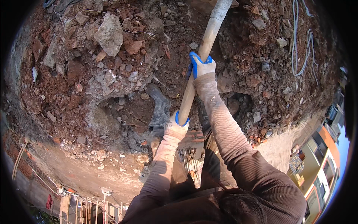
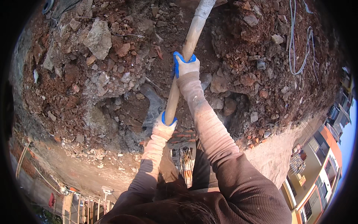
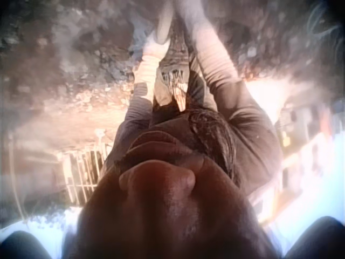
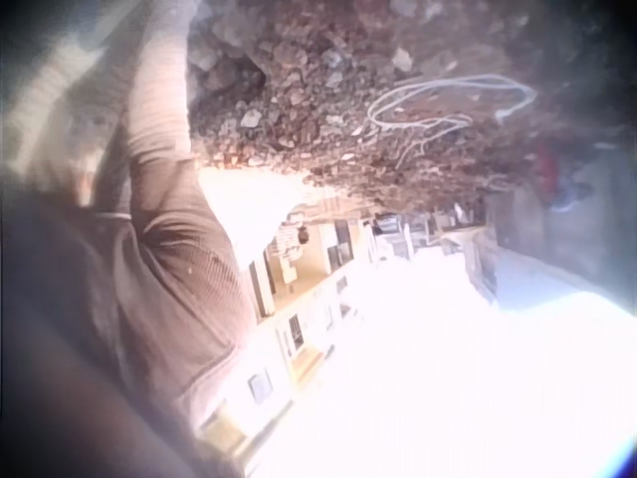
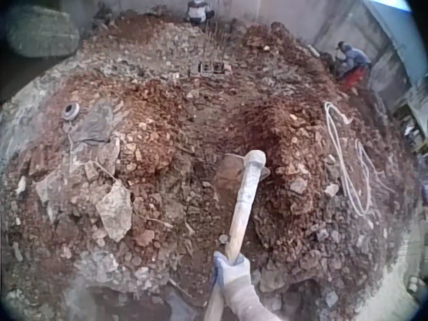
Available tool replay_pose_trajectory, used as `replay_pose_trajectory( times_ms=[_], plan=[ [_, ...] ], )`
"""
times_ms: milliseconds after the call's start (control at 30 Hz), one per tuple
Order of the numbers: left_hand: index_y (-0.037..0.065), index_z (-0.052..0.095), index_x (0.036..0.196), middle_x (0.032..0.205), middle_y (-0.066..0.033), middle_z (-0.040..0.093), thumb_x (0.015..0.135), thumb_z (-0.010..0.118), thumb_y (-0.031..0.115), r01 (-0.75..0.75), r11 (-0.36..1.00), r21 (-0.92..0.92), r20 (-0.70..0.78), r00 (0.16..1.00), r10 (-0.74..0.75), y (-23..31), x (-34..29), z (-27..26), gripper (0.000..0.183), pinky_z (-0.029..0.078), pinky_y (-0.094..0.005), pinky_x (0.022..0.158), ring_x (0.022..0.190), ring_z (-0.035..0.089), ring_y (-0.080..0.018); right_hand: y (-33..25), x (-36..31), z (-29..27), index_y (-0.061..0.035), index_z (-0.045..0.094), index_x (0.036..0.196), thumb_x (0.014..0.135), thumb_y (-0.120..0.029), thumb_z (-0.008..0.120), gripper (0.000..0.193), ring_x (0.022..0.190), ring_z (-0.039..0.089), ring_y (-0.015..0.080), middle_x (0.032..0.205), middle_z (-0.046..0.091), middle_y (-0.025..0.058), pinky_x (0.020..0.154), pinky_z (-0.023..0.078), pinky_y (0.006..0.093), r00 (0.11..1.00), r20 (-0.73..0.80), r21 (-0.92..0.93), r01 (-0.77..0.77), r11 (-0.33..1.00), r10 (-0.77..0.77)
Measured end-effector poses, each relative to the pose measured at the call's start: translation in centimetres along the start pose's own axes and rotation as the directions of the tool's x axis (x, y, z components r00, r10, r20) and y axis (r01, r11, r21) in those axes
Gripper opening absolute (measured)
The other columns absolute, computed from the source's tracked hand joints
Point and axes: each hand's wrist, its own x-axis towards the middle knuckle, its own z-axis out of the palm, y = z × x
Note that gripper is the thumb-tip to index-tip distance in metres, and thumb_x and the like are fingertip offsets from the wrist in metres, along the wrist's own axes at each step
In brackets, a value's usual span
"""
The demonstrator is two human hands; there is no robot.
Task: The person uses a pickaxe to break up compacted soil and debris at a construction site. They repeatedly strike the ground, occasionally pause to remove rocks by hand, and continue loosening the earth in a confined area.
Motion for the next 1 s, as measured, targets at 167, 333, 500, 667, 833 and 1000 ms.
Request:
replay_pose_trajectory(
  times_ms=[167, 333, 500, 667, 833, 1000],
  plan=[
    [0.006, 0.063, 0.104, 0.093, -0.0196, 0.068, 0.073, 0.077, 0.024, 0.229, 0.969, -0.092, -0.007, 0.973, -0.231, -4.2, -3.8, -0.3, 0.038, 0.053, -0.0428, 0.074, 0.086, 0.065, -0.0398, 12.7, 5.0, 2.7, 0.0000, 0.064, 0.092, 0.072, -0.029, 0.083, 0.039, 0.054, 0.059, 0.0213, 0.066, 0.062, 0.0084, 0.051, 0.049, 0.0378, 0.976, -0.131, -0.314, -0.209, 0.926, 0.176],
    [0.004, 0.064, 0.099, 0.081, -0.0175, 0.067, 0.074, 0.074, 0.018, 0.261, 0.961, -0.095, -0.010, 0.965, -0.263, 1.7, -5.3, -2.5, 0.031, 0.053, -0.0419, 0.071, 0.079, 0.067, -0.0360, 7.7, 1.8, 2.2, -0.0052, 0.058, 0.079, 0.080, -0.020, 0.078, 0.025, 0.042, 0.055, 0.0205, 0.059, 0.056, 0.0049, 0.039, 0.048, 0.0372, 0.949, -0.030, -0.125, -0.314, 0.941, 0.313],
    [0.001, 0.062, 0.097, 0.081, -0.0150, 0.067, 0.076, 0.077, 0.016, 0.277, 0.840, -0.466, 0.077, 0.959, -0.273, 3.7, -6.4, 3.2, 0.030, 0.052, -0.0392, 0.068, 0.073, 0.066, -0.0295, 3.0, 0.9, -0.2, -0.0051, 0.057, 0.077, 0.083, -0.018, 0.076, 0.024, 0.043, 0.055, 0.0168, 0.059, 0.056, 0.0031, 0.038, 0.046, 0.0333, 0.974, 0.055, -0.297, -0.194, 0.935, 0.219],
    [0.000, 0.063, 0.100, 0.086, -0.0191, 0.068, 0.075, 0.076, 0.014, 0.144, 0.972, -0.185, 0.126, 0.985, -0.122, 7.1, -8.2, 0.0, 0.032, 0.053, -0.0404, 0.071, 0.078, 0.068, -0.0346, -2.8, -5.7, -4.3, -0.0010, 0.057, 0.091, 0.086, -0.015, 0.072, 0.021, 0.049, 0.054, 0.0108, 0.063, 0.055, 0.0016, 0.042, 0.044, 0.0280, 0.993, 0.103, -0.230, 0.086, 0.970, -0.063],
    [0.003, 0.062, 0.102, 0.088, -0.0190, 0.067, 0.076, 0.077, 0.016, -0.100, 0.990, -0.102, 0.090, 0.990, 0.109, 9.1, 3.4, -2.4, 0.033, 0.052, -0.0409, 0.070, 0.079, 0.067, -0.0357, -12.1, -2.2, -1.7, -0.0023, 0.054, 0.082, 0.091, -0.017, 0.066, 0.021, 0.045, 0.055, 0.0140, 0.059, 0.055, 0.0033, 0.041, 0.045, 0.0280, 0.977, -0.016, -0.015, 0.211, 0.977, -0.211],
    [0.002, 0.062, 0.102, 0.085, -0.0136, 0.067, 0.073, 0.080, 0.016, 0.200, 0.971, -0.133, 0.164, 0.970, -0.177, 2.3, -3.0, -2.8, 0.036, 0.051, -0.0388, 0.068, 0.073, 0.064, -0.0289, 8.8, 5.6, 0.7, 0.0000, 0.063, 0.097, 0.073, -0.027, 0.080, 0.040, 0.070, 0.067, 0.0268, 0.082, 0.068, 0.0152, 0.063, 0.054, 0.0418, 0.965, -0.214, -0.386, -0.227, 0.894, 0.153]
  ],
)
